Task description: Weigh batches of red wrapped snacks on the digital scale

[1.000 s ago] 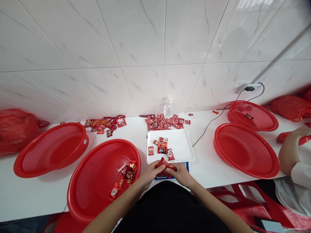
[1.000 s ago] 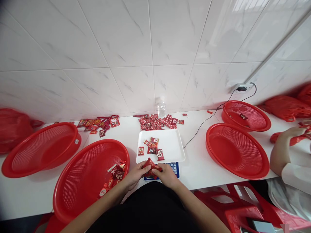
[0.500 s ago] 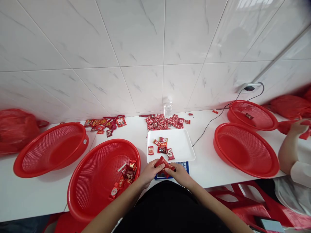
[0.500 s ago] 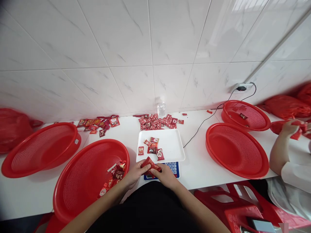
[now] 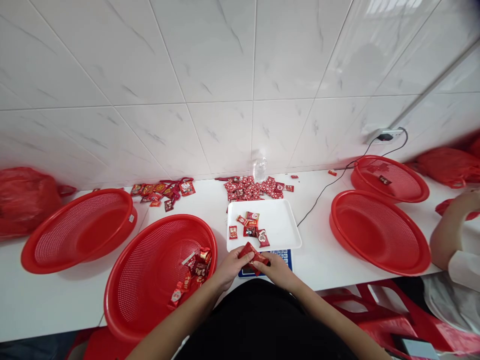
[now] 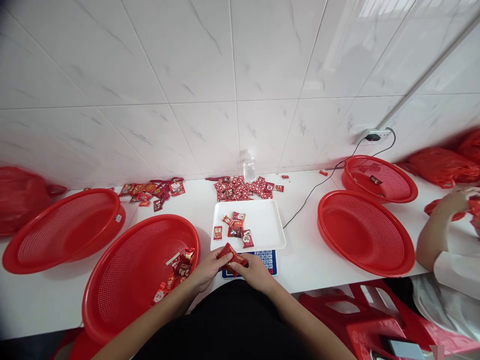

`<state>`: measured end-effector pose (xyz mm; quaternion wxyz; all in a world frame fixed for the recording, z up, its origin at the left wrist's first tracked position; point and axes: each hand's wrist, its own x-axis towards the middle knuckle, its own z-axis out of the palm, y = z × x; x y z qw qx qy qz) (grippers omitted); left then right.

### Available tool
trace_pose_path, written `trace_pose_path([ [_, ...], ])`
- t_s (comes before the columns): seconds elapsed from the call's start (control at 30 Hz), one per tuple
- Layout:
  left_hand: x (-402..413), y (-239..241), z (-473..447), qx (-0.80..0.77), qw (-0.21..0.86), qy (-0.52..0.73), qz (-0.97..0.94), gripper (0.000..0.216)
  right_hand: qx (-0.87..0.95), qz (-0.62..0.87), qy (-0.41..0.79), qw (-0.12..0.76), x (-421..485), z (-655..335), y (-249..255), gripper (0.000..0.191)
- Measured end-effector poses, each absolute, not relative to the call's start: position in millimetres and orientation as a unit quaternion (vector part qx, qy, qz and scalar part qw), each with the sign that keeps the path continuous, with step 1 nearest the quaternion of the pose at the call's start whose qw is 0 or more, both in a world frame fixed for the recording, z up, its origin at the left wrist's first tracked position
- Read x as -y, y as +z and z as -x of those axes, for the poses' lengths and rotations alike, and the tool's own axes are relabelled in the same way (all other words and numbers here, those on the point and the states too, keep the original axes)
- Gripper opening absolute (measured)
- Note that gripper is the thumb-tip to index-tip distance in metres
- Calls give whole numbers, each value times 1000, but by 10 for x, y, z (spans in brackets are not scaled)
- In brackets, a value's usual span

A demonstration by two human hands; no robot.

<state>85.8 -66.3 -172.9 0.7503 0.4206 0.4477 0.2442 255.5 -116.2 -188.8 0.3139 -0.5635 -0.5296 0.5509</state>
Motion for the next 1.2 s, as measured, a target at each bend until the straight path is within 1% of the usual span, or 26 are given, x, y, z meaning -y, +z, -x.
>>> trace_pose_path([
  [0.13, 666, -1742, -844, -446, 739, 235, -448, 38, 538, 564, 548, 304, 1166, -2569, -1898, 41],
  [0.27, 674, -1743, -847, -435, 735, 219, -473, 37, 537, 575, 543, 293, 1166, -2576, -1941, 41],
  [0.5, 701, -1742, -861, -419, 768, 211, -436, 39, 525, 577, 549, 301, 1157, -2582, -1945, 38],
  [0.63, 703, -1727, -864, -415, 770, 213, -436, 39, 519, 578, 550, 307, 1153, -2582, -1936, 37],
  [1.03, 690, -1719, -842, -402, 770, 207, -450, 32, 532, 572, 539, 314, 1160, -2578, -1970, 41],
  [1.2, 683, -1750, -837, -431, 742, 229, -460, 31, 540, 569, 543, 298, 1161, -2571, -1976, 41],
])
